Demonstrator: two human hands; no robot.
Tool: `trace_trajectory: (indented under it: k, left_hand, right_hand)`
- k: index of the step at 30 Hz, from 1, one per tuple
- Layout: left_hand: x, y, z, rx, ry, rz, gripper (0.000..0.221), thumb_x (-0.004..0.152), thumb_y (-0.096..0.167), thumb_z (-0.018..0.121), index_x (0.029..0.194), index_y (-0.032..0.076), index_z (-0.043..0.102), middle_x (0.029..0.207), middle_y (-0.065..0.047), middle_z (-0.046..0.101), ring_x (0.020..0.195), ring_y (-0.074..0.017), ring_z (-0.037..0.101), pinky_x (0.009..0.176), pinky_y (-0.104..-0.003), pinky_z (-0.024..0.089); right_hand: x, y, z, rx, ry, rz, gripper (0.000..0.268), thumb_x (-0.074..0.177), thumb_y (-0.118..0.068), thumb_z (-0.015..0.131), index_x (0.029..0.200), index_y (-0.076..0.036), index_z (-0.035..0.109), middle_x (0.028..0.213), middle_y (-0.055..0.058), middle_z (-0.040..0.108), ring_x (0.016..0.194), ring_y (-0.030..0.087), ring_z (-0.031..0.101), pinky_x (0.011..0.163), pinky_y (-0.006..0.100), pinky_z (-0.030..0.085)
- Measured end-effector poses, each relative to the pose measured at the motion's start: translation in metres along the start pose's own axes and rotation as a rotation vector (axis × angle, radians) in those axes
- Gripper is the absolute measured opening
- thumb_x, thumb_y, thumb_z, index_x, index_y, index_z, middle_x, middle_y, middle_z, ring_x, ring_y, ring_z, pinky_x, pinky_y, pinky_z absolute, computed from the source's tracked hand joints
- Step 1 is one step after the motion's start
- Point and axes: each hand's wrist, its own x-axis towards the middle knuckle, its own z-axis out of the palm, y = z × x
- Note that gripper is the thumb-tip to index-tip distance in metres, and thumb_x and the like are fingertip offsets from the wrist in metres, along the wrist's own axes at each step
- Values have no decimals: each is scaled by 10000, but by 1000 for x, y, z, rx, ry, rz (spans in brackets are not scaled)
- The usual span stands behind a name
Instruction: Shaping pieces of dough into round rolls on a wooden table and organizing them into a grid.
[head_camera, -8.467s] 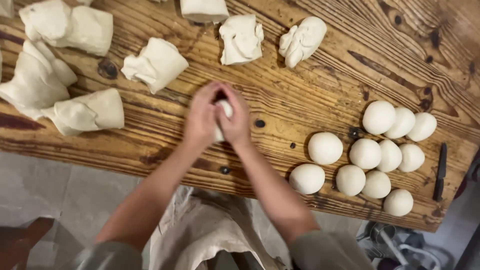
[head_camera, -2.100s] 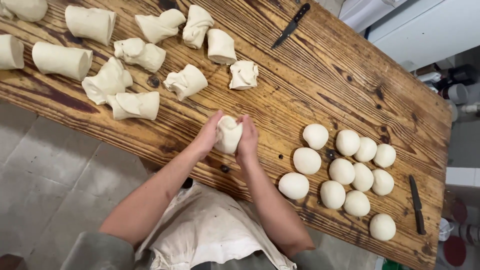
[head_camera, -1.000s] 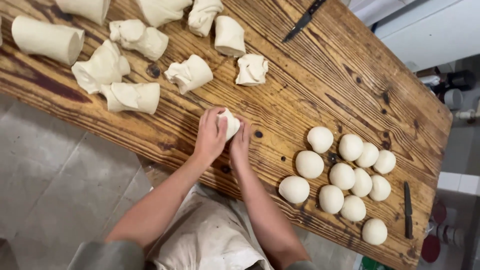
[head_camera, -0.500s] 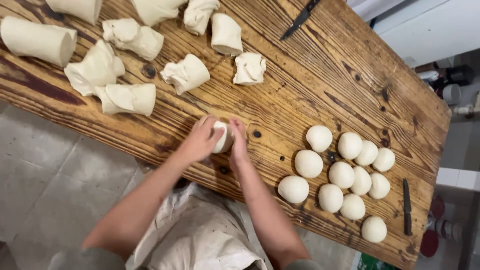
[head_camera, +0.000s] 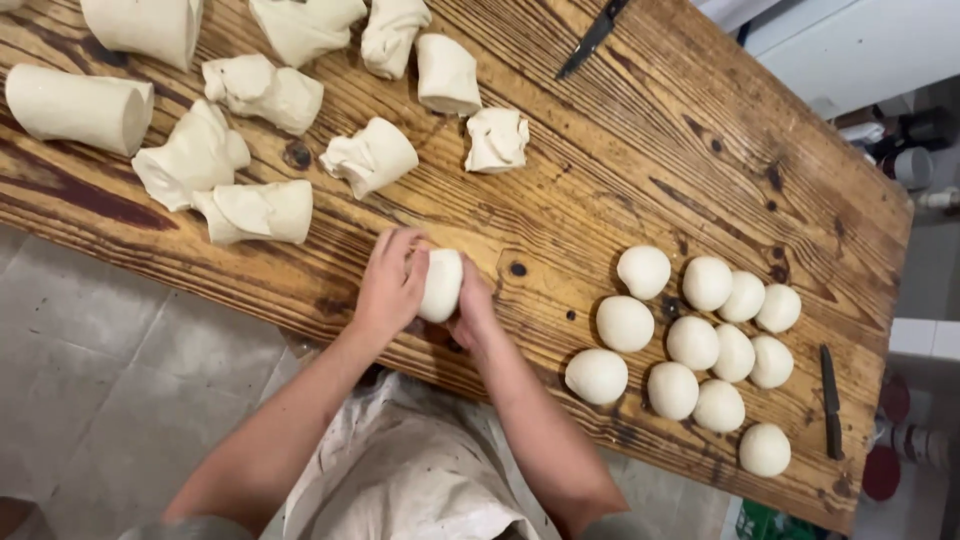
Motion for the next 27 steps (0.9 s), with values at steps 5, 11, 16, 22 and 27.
trace_trajectory:
  k: [5, 11, 16, 22, 27]
  left_hand:
    - [-40, -20, 21, 157, -14, -3, 284, 1015, 239, 552, 1213, 52, 633, 1083, -171, 594, 1059, -447, 631, 910, -523, 526]
    - [-65, -77, 43, 26, 9, -24, 283, 1005, 277, 531, 1135, 55, 649, 941, -185, 624, 934, -430, 650, 832, -519, 512]
    - [-13, -72, 47, -291, -115, -157, 284, 1067, 278, 510, 970, 85, 695, 844, -112, 691, 865, -230, 658, 802, -426, 522]
    - [-30, -38, 48, 171, -26, 19, 287, 1062, 274, 446, 1096, 39, 606, 977, -162, 591, 993, -425, 636, 864, -531, 503]
    - [-61, -79, 61, 328, -89, 272, 322, 973, 441, 529, 942, 178, 711, 802, -43, 653, 845, -268, 696, 758, -422, 528]
  right_hand:
    - [17, 62, -38, -630, 56, -656, 427, 1106, -330, 437, 1419, -40, 430, 1353, 247, 420, 1369, 418, 411, 1213, 505, 265]
    - [22, 84, -34, -460, 24, -700, 313, 1109, -277, 453, 1279, -43, 573, 1234, 164, 572, 1251, 288, 499, 1133, 434, 354]
    - [44, 30, -16, -382, -38, -661, 251, 1050, -335, 568, 1050, -107, 674, 952, 12, 597, 917, 180, 564, 885, 354, 448]
    - [59, 56, -48, -461, -44, -797, 306, 1118, -339, 439, 1095, -104, 632, 1013, 52, 611, 1007, 159, 567, 951, 321, 442]
    - [40, 64, -90, -741, -297, -956, 466, 1125, -282, 289, 933, -48, 643, 933, 115, 543, 951, 265, 547, 924, 403, 435]
